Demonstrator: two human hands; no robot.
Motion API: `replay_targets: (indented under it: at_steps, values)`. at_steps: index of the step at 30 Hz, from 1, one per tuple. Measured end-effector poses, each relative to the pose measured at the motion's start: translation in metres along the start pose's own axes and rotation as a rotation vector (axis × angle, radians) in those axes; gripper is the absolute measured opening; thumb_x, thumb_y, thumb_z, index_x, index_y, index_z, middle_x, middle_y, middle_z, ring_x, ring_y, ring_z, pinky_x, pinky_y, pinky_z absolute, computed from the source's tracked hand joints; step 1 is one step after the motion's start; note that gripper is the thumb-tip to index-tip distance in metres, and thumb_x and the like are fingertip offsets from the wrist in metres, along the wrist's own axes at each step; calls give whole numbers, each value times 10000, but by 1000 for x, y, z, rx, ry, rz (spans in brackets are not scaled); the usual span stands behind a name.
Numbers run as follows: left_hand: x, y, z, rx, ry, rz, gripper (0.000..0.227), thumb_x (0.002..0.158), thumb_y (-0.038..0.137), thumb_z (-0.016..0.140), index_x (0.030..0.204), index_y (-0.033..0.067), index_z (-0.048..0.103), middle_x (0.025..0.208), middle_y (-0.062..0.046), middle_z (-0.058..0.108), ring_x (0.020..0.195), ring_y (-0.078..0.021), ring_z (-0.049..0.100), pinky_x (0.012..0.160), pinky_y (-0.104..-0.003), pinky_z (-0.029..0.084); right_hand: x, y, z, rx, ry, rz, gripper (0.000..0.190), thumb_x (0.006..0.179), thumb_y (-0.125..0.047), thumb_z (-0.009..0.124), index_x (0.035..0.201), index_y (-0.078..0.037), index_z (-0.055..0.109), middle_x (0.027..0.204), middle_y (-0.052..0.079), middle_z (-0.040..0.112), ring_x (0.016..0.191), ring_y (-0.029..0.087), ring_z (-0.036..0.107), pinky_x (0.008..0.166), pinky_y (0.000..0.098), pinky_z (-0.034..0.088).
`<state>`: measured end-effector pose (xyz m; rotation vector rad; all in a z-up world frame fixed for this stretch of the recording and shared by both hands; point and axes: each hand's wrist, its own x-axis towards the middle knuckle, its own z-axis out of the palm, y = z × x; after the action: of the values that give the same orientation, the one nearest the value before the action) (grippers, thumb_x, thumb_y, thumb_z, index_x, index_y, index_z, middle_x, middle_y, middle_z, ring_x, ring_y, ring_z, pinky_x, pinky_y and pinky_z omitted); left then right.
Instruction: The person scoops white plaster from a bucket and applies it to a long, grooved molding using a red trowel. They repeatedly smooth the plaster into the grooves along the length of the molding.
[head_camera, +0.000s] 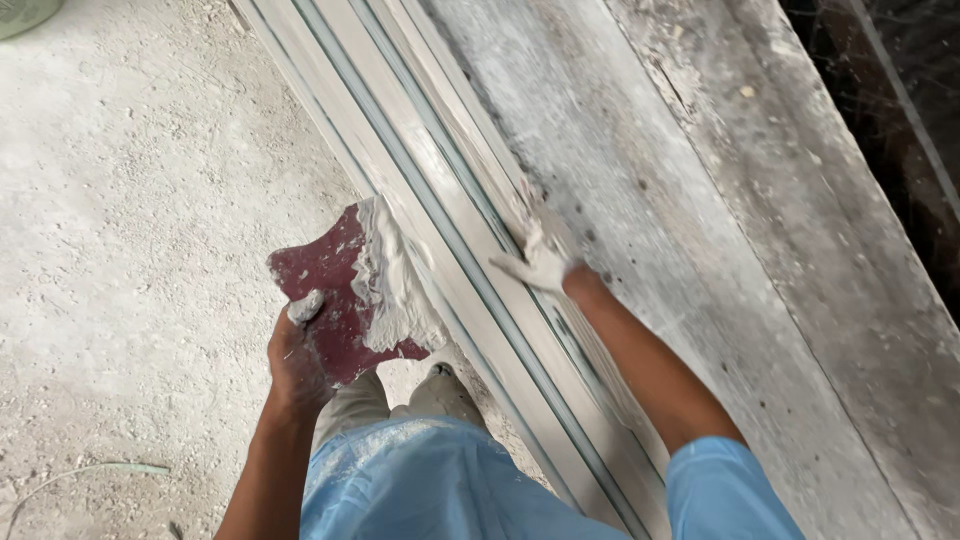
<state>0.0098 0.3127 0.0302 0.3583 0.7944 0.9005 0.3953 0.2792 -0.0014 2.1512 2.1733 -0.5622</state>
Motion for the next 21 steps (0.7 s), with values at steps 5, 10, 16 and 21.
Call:
replay_targets:
  at_steps: [5,10,16,21]
  values:
    - [71,48,-27,131,177,-52,495,992,380,487,1335,33,567,1171,-142,660,1015,-268,668,849,-471,578,160,-26,-47,278,89,3,1199,892,-605,656,1610,7,-84,1691,234,-50,1577,370,51,1286,463,149]
    - [182,120,-43,52,146,-218,498,965,368,562,1328,29,599,1129,-131,669,951,-257,642,813,-408,552,347,-34,-80,122,144,-92,1125,992,-580,673,1635,7,-38,1721,235,-57,1609,408,31,1322,445,141]
    - [306,222,-42,-145,6,-239,523,900,280,607,1358,30,573,1250,-118,669,1127,-251,646,996,-412,515,548,-39,-106,235,8,74,1041,1040,-602,566,1639,27,-8,1727,264,33,1624,373,74,1342,415,142]
    - [371,287,-40,-169,58,-179,497,944,255,593,1348,-34,581,1257,-175,672,1131,-301,645,1010,-446,503,667,-32,-129,249,170,75,676,1158,-477,507,1397,111,273,1470,337,279,1330,414,291,1112,460,291]
